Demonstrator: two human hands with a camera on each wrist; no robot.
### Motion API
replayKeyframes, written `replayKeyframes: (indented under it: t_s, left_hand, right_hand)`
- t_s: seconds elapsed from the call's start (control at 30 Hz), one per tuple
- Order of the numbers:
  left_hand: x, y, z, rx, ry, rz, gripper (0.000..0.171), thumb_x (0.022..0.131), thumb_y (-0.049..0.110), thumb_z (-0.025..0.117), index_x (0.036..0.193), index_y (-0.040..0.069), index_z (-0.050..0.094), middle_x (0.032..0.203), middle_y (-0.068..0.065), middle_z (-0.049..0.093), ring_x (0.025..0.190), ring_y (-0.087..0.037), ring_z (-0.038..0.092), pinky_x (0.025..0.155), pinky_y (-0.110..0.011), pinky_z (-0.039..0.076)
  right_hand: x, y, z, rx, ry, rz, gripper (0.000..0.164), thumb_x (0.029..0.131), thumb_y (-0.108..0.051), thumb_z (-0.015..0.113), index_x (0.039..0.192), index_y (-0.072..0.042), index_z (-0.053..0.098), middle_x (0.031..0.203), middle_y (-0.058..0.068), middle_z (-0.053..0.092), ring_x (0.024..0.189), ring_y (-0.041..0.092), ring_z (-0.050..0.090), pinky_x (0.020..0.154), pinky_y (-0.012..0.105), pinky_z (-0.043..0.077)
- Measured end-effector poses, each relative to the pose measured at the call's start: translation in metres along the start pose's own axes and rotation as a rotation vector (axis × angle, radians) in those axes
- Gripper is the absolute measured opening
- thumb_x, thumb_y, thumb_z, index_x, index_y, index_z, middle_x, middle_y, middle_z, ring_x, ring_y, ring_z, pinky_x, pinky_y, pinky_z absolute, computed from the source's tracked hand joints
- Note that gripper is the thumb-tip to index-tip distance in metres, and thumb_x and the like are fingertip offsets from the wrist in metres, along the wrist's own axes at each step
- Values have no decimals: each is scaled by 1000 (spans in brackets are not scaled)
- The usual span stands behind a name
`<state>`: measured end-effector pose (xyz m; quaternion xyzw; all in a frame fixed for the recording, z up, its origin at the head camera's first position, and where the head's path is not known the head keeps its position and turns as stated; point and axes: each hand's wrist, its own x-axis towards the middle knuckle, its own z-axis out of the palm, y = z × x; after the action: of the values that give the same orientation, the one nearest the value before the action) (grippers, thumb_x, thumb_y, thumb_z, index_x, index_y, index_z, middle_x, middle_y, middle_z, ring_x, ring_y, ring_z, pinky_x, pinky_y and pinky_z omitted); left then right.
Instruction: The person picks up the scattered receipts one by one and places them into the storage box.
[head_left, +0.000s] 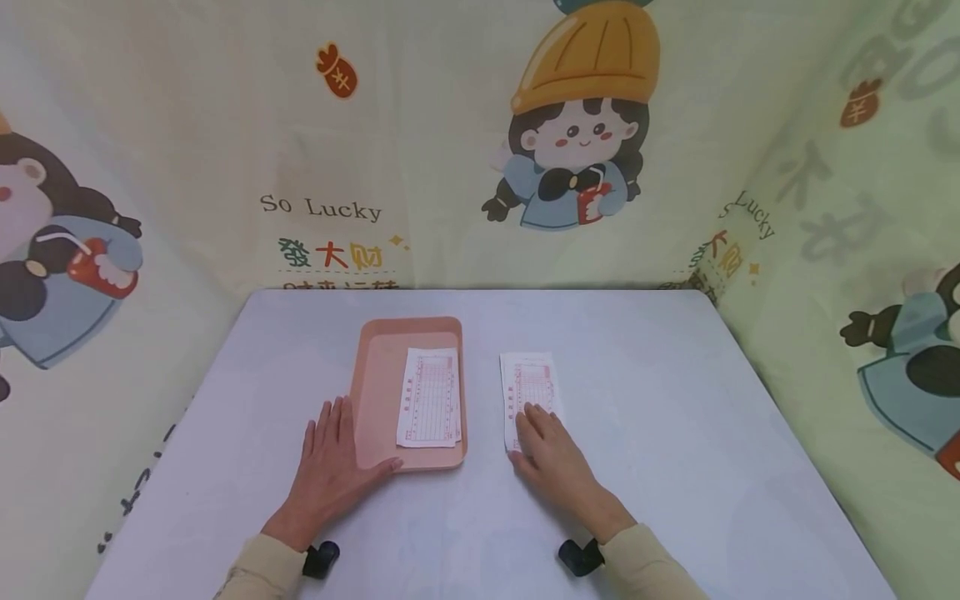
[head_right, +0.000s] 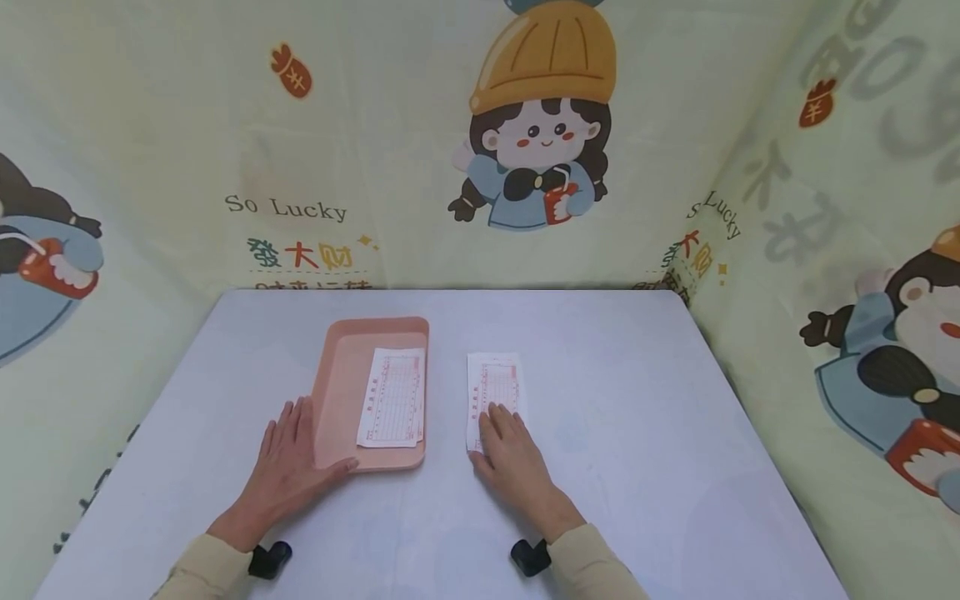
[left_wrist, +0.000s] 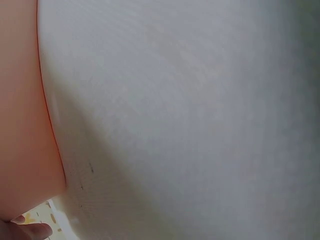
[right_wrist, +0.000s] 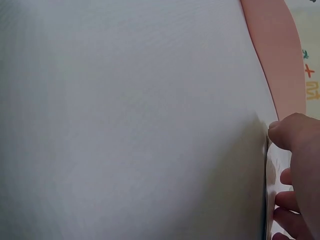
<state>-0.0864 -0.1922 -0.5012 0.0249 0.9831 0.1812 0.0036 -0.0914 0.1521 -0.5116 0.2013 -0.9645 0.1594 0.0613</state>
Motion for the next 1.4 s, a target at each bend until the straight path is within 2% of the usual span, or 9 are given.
replayKeyframes:
  t_s: [0.27,0.5,0.7,0.9,1.1,1.4]
  left_hand:
    - [0,0,0,-2,-2,1,129,75,79,61,156,-6,8,162,-29,14,151,-48,8,121,-66,7]
    - [1,1,1,-1,-4,0,128,76,79,60,156,-6,8,162,-29,14,151,-47,8,121,-65,6]
    - [1,0,2,-7,-3,-1,129,75,79,61,156,-6,7,162,-30,14,151,-48,8,120,-66,7]
    - [0,-1,5,-15,10,11,129,75,78,62,156,-6,7,161,-30,15,150,-48,10,120,-66,9]
    - [0,0,5,-6,44,28,127,75,74,66,156,-6,10,160,-30,18,149,-48,13,119,-66,11]
    - [0,1,4,-1,6,12,128,76,77,62,156,-5,7,162,-30,15,150,-48,10,120,-66,8]
  right_hand:
    - [1,2,0,20,-8,0,57,94,-31,68,140,0,54,149,20,48,140,34,45,115,48,39]
    - [2,0,0,-35,-43,57,45,99,-28,59,137,-3,57,149,17,50,141,31,45,118,45,36]
    - [4,-2,-1,-70,-41,71,40,100,-25,57,132,-3,61,143,15,57,136,30,51,116,44,39]
    - [5,-4,-2,-89,21,32,30,95,-19,66,120,-2,68,130,13,66,126,29,60,109,43,46]
    - [6,-1,0,-95,147,-48,26,86,-12,76,110,-3,72,115,10,74,113,26,68,98,40,54]
    - [7,3,3,-82,275,-119,25,79,-5,81,102,-2,73,103,9,76,97,24,72,85,36,60]
